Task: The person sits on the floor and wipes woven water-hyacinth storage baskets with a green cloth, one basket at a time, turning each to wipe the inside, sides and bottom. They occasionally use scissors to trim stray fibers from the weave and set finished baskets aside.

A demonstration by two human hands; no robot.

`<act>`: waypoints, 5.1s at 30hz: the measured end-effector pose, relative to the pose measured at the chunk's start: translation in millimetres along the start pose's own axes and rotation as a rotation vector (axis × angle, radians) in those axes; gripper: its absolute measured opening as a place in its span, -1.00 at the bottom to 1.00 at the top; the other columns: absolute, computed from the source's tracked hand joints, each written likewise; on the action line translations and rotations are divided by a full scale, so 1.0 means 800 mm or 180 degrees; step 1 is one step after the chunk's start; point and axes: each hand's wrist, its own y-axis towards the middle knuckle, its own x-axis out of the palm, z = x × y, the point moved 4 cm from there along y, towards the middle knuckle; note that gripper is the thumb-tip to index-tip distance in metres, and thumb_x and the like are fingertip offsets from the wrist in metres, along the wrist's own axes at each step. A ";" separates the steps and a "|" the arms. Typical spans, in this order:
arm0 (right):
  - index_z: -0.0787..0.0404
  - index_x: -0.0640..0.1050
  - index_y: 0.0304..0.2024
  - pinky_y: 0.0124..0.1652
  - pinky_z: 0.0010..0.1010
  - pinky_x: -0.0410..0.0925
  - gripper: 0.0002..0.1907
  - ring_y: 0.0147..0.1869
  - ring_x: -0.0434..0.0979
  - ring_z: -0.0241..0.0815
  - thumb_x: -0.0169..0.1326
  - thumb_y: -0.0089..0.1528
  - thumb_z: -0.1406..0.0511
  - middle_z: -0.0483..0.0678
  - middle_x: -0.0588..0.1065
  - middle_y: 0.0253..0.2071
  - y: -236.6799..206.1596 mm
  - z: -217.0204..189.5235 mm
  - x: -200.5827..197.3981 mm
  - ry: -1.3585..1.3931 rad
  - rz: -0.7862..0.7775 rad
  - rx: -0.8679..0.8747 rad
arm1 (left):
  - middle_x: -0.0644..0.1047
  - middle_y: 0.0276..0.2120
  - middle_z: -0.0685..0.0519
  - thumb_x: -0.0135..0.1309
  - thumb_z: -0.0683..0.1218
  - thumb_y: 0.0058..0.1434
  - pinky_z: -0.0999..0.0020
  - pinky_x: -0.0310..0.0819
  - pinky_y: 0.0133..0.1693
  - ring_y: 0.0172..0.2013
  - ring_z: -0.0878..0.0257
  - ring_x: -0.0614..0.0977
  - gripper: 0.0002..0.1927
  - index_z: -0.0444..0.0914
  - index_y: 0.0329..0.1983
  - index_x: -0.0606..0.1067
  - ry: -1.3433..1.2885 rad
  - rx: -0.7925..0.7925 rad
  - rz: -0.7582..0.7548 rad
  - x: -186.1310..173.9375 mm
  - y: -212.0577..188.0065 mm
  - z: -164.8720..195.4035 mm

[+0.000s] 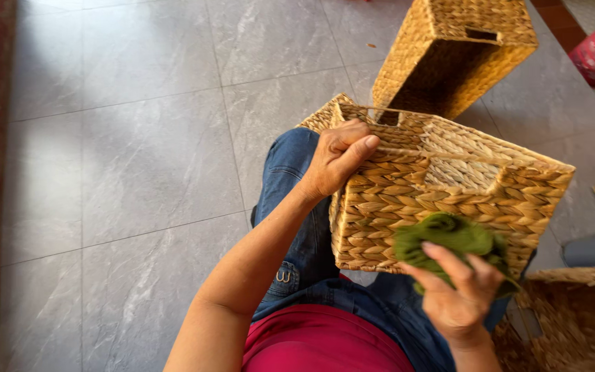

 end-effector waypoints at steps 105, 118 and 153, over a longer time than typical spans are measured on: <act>-0.08 0.76 -0.23 0.19 -0.23 0.27 -0.74 0.25 0.34 -0.07 0.12 0.13 0.33 -0.16 0.52 0.12 -0.033 -0.045 0.018 0.0459 0.0103 0.0211 | 0.61 -0.38 -0.10 -0.09 0.15 0.41 0.02 0.56 -0.36 -0.37 -0.06 0.68 -0.64 -0.21 -0.25 0.50 0.2510 -0.0174 -0.0928 0.171 0.073 0.101; 0.35 0.63 0.02 0.27 -0.35 0.45 -0.63 0.27 0.48 -0.08 0.04 0.23 0.68 0.04 0.45 0.20 -0.078 0.095 -0.068 0.0878 0.1511 0.2101 | 0.62 -0.51 -0.12 -0.10 0.25 0.35 -0.05 0.52 -0.40 -0.47 -0.09 0.67 -0.57 -0.12 -0.30 0.60 0.2390 -0.0484 -0.0638 0.150 0.086 0.094; 0.32 0.46 0.29 0.35 -0.24 0.40 -0.42 0.33 0.50 -0.05 -0.06 0.18 0.50 0.07 0.48 0.25 -0.003 0.310 0.062 0.2846 0.1881 0.4064 | 0.49 -0.54 0.08 0.07 0.35 0.39 0.42 0.33 -0.41 -0.53 0.35 0.45 -0.39 -0.25 -0.48 0.50 -0.1244 -0.1664 0.0377 -0.114 0.163 -0.245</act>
